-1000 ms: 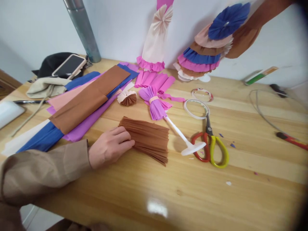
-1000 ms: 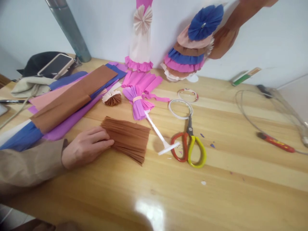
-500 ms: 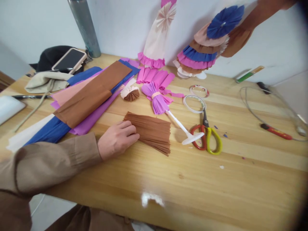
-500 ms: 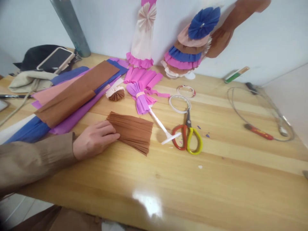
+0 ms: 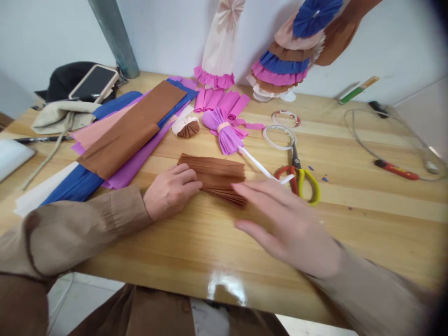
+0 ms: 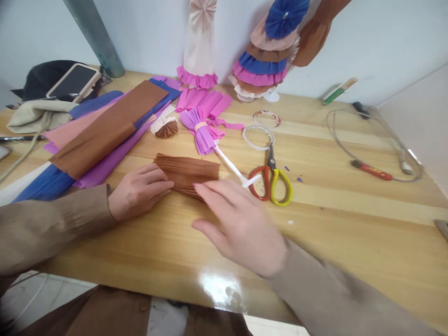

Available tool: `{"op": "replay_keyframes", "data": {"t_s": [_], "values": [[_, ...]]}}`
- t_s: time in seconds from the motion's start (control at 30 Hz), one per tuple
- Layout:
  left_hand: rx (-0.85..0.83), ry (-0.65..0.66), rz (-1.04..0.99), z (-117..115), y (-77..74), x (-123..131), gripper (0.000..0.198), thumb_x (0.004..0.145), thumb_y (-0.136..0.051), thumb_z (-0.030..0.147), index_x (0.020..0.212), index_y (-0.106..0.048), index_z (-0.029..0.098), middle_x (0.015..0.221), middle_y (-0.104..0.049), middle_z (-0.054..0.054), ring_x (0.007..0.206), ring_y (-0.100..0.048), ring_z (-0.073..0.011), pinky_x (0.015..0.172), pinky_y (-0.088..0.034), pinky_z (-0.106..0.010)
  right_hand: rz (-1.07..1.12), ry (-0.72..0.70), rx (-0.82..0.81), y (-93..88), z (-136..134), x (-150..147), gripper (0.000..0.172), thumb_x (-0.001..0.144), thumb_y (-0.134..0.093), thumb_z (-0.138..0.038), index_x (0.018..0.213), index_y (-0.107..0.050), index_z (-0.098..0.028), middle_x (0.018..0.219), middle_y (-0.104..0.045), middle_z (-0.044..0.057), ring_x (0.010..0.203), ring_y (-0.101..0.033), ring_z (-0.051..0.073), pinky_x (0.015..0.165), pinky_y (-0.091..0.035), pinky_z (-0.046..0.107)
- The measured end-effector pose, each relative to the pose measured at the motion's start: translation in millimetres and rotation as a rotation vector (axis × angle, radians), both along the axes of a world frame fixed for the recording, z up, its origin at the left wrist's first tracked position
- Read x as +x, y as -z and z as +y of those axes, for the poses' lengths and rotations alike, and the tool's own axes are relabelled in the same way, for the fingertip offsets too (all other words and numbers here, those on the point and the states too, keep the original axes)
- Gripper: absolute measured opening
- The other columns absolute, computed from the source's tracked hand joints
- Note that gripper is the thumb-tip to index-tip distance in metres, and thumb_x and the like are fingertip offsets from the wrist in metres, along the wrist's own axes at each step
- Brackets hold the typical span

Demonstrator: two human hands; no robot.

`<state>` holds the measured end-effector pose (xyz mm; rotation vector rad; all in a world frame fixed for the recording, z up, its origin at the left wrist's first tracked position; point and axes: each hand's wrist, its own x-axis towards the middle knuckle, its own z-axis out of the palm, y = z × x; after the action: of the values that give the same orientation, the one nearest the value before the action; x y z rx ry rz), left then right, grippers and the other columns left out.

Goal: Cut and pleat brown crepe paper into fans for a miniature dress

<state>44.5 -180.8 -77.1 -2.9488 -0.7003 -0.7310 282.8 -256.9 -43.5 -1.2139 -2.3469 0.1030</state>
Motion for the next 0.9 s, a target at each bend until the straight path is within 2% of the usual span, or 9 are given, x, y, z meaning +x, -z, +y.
{"op": "replay_keyframes", "data": {"t_s": [0.07, 0.17, 0.23, 0.33, 0.4, 0.53, 0.73, 0.83, 0.9], "values": [[-0.005, 0.004, 0.002, 0, -0.3, 0, 0.021, 0.091, -0.048, 0.014, 0.078, -0.065, 0.015, 0.076, -0.061, -0.005, 0.073, -0.051, -0.0150, 0.067, -0.048, -0.027, -0.075, -0.026, -0.002, 7.7, 11, -14, 0.034, 0.088, -0.058, -0.033, 0.115, -0.061, -0.013, 0.103, -0.065, 0.015, 0.094, -0.060, 0.028, 0.081, -0.052, 0.045], [-0.018, 0.002, 0.029, 0, -0.1, -1, 0.022, 0.091, -0.048, 0.014, 0.077, -0.065, 0.015, 0.076, -0.061, -0.005, 0.073, -0.050, -0.0157, 0.067, -0.048, -0.027, -0.135, 0.022, -0.083, 20.1, 25, -27, 0.019, 0.086, -0.059, -0.026, 0.097, -0.066, -0.013, 0.088, -0.064, 0.013, 0.083, -0.058, 0.026, 0.072, -0.050, 0.042], [-0.027, 0.003, 0.029, 1, 0.1, -1, 0.022, 0.091, -0.048, 0.014, 0.077, -0.065, 0.015, 0.077, -0.061, -0.005, 0.073, -0.049, -0.0160, 0.068, -0.047, -0.028, -0.109, 0.044, -0.123, 25.5, 29, -29, 0.011, 0.086, -0.057, -0.023, 0.086, -0.065, -0.015, 0.081, -0.062, 0.010, 0.079, -0.057, 0.024, 0.071, -0.049, 0.039], [-0.040, 0.010, -0.003, 1, -0.2, 0, 0.023, 0.092, -0.050, 0.021, 0.076, -0.066, 0.014, 0.077, -0.061, -0.006, 0.075, -0.050, -0.0170, 0.069, -0.048, -0.029, -0.041, 0.040, -0.145, 28.4, 30, -25, 0.012, 0.087, -0.054, -0.017, 0.079, -0.063, -0.017, 0.075, -0.060, 0.006, 0.074, -0.056, 0.020, 0.067, -0.046, 0.034], [-0.048, 0.010, -0.006, 1, -0.6, 0, 0.025, 0.092, -0.050, 0.025, 0.076, -0.066, 0.014, 0.077, -0.061, -0.006, 0.075, -0.050, -0.0175, 0.069, -0.048, -0.030, 0.002, 0.032, -0.165, 28.6, 30, -24, 0.014, 0.087, -0.052, -0.015, 0.077, -0.062, -0.017, 0.074, -0.059, 0.006, 0.073, -0.055, 0.019, 0.065, -0.046, 0.033], [-0.055, -0.005, 0.016, 1, -1.8, -1, 0.026, 0.093, -0.047, 0.022, 0.075, -0.066, 0.016, 0.076, -0.061, -0.005, 0.074, -0.049, -0.0172, 0.067, -0.047, -0.030, 0.035, 0.020, -0.182, 28.5, 28, -23, 0.012, 0.088, -0.054, -0.021, 0.079, -0.062, -0.017, 0.076, -0.059, 0.006, 0.073, -0.055, 0.019, 0.066, -0.046, 0.033], [-0.184, 0.022, -0.051, -5, -7.4, -1, 0.026, 0.090, -0.044, 0.026, 0.084, -0.066, 0.014, 0.080, -0.061, -0.008, 0.077, -0.051, -0.0190, 0.071, -0.050, -0.035, 0.051, 0.013, -0.169, 29.0, 28, -24, 0.018, 0.090, -0.049, -0.018, 0.078, -0.062, -0.017, 0.074, -0.059, 0.006, 0.071, -0.054, 0.018, 0.066, -0.046, 0.032], [-0.155, 0.016, -0.021, -7, -7.9, -1, 0.029, 0.090, -0.048, 0.035, 0.081, -0.066, 0.014, 0.081, -0.062, -0.009, 0.077, -0.050, -0.0205, 0.070, -0.050, -0.037, 0.044, 0.012, -0.164, 28.9, 27, -24, 0.017, 0.089, -0.049, -0.020, 0.079, -0.063, -0.017, 0.074, -0.059, 0.006, 0.072, -0.054, 0.019, 0.066, -0.046, 0.033], [-0.115, -0.012, -0.002, -7, -6.6, 0, 0.025, 0.090, -0.051, 0.031, 0.077, -0.066, 0.015, 0.079, -0.062, -0.007, 0.077, -0.050, -0.0197, 0.070, -0.049, -0.034, 0.032, 0.014, -0.165, 29.0, 26, -25, 0.014, 0.088, -0.053, -0.023, 0.081, -0.063, -0.016, 0.076, -0.059, 0.007, 0.073, -0.054, 0.020, 0.067, -0.046, 0.034]]}}
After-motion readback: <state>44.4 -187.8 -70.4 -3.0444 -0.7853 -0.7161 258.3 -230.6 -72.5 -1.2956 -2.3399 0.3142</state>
